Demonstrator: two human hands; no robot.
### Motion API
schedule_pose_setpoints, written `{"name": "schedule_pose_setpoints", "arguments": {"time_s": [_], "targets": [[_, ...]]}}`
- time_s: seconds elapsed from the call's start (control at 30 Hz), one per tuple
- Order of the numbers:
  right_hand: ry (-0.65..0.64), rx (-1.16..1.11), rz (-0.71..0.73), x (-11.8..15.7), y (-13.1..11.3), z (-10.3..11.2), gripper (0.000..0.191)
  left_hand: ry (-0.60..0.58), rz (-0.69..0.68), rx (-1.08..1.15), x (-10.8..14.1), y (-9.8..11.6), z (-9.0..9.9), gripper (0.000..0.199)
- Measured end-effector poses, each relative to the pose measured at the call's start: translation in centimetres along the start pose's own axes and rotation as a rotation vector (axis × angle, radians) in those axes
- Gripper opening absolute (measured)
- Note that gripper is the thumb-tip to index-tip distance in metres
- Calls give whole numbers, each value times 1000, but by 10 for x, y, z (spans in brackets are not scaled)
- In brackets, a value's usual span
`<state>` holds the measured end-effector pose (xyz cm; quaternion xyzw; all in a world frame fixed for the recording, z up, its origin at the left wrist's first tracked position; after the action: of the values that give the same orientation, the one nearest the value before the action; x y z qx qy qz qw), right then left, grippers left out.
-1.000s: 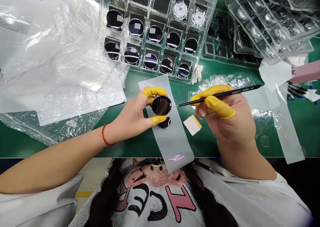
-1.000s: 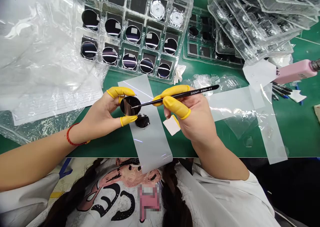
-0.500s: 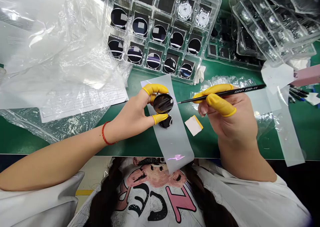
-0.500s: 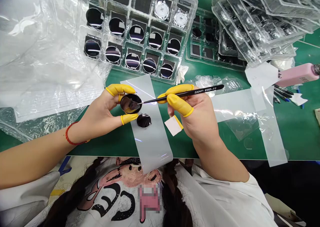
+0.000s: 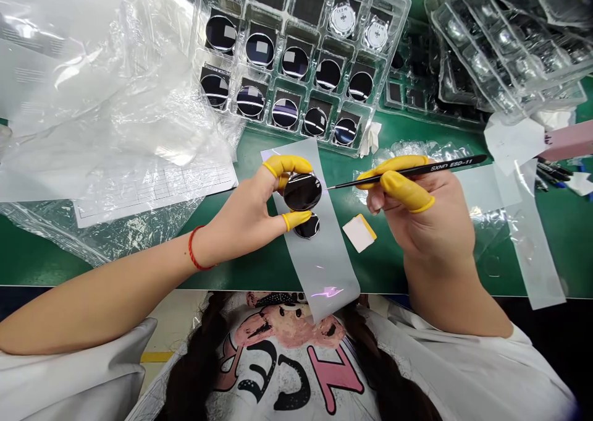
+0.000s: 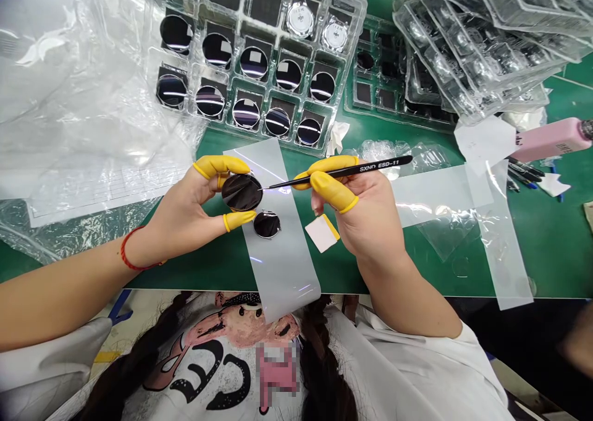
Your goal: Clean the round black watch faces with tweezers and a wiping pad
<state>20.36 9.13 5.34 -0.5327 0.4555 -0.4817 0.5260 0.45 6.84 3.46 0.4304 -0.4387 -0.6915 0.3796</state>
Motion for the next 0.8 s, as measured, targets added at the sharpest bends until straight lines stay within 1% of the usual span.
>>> {"name": "schedule_pose_setpoints", "arguments": {"time_s": [0.07, 0.3, 0.4, 0.53, 0.7, 0.8], "targets": [[3, 13, 4, 0, 0, 0, 25, 7, 3, -1, 0, 0, 1, 49], [-14, -44, -12, 0, 2, -1, 18, 6, -6, 17, -1, 3, 1, 49], [2, -24, -8, 0, 1, -1, 20, 16, -9, 3, -1, 4, 2, 50], [24, 24, -19, 0, 1, 0, 25, 23, 21, -23, -1, 0, 1, 50], [13, -3, -14, 1, 0, -1, 23, 30, 41, -38, -1, -4, 2, 51], [26, 17, -12, 1, -1, 0, 25, 42, 55, -34, -1, -5, 3, 49]]}}
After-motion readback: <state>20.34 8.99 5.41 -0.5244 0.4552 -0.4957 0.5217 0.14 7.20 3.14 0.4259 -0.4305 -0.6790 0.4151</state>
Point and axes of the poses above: each hand's wrist, its own x-axis away from the middle knuckle, its own z-axis out of the back of the hand, y = z × x, the point moved 8 cm from there along -x, towards the middle knuckle, and after that the axes turned 3 degrees about x, right-handed, at the moved point
